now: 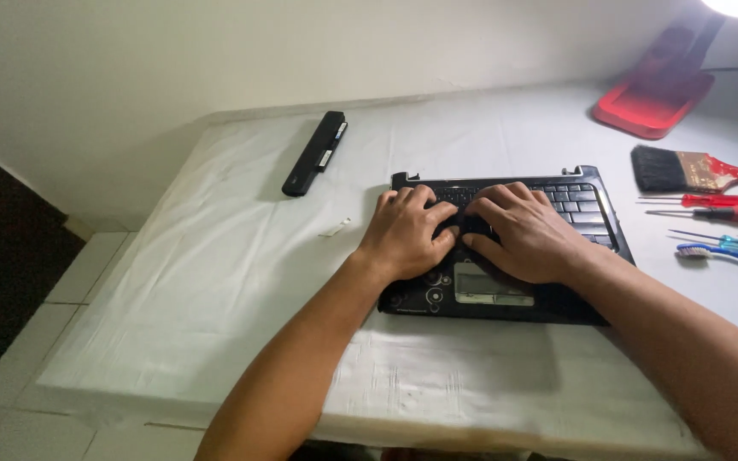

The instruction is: Assembling a laptop by fastening internal components with a screwdriver, cleaning parts with a brush, and installing the keyboard.

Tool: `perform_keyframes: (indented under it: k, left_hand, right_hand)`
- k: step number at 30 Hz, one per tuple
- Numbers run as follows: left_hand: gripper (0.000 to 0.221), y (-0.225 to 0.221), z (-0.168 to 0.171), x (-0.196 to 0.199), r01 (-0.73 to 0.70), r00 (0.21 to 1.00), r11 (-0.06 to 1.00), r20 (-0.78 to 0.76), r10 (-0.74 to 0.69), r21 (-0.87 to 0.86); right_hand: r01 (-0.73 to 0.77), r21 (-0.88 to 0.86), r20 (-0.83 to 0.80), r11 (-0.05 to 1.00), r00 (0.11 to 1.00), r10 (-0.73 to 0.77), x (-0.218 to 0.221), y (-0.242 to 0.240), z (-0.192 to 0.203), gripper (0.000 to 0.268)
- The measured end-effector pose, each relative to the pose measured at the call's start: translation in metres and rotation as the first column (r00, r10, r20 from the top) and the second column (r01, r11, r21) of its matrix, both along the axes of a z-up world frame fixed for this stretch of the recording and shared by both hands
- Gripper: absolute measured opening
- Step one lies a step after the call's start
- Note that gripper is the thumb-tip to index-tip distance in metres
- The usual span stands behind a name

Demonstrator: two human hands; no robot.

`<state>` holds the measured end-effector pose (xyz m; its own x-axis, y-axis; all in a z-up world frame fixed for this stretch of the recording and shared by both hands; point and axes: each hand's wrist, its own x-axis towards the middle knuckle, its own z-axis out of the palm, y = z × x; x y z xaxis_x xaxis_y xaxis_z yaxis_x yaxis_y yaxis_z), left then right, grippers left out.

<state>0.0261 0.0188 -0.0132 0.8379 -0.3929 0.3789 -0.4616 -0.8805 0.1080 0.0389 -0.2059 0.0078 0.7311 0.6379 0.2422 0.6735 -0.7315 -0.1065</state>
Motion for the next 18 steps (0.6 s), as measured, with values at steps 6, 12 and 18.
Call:
perform_keyframes:
  k: [6,12,18]
  left_hand:
    - [0.050,0.002,0.017,-0.010,-0.003,1.000,1.000,-0.001,0.003,0.029]
    - [0.057,0.000,0.020,-0.015,-0.030,0.998,0.996,-0.050,0.034,0.078]
    - [0.037,-0.014,-0.010,-0.005,0.077,0.987,0.996,0.138,-0.081,0.038]
  right_hand:
    - [0.288,-0.125,-0.035,0.950,0.955,-0.294,-0.013,-0.012,0.015,0.065]
    - [0.351,-0.214,-0.069,0.912,0.925,-0.372,-0.011,-0.029,0.034,0.063]
    - [0.087,0.036,-0.010,0.996,0.996,-0.086,0.008,-0.026,0.003,0.051]
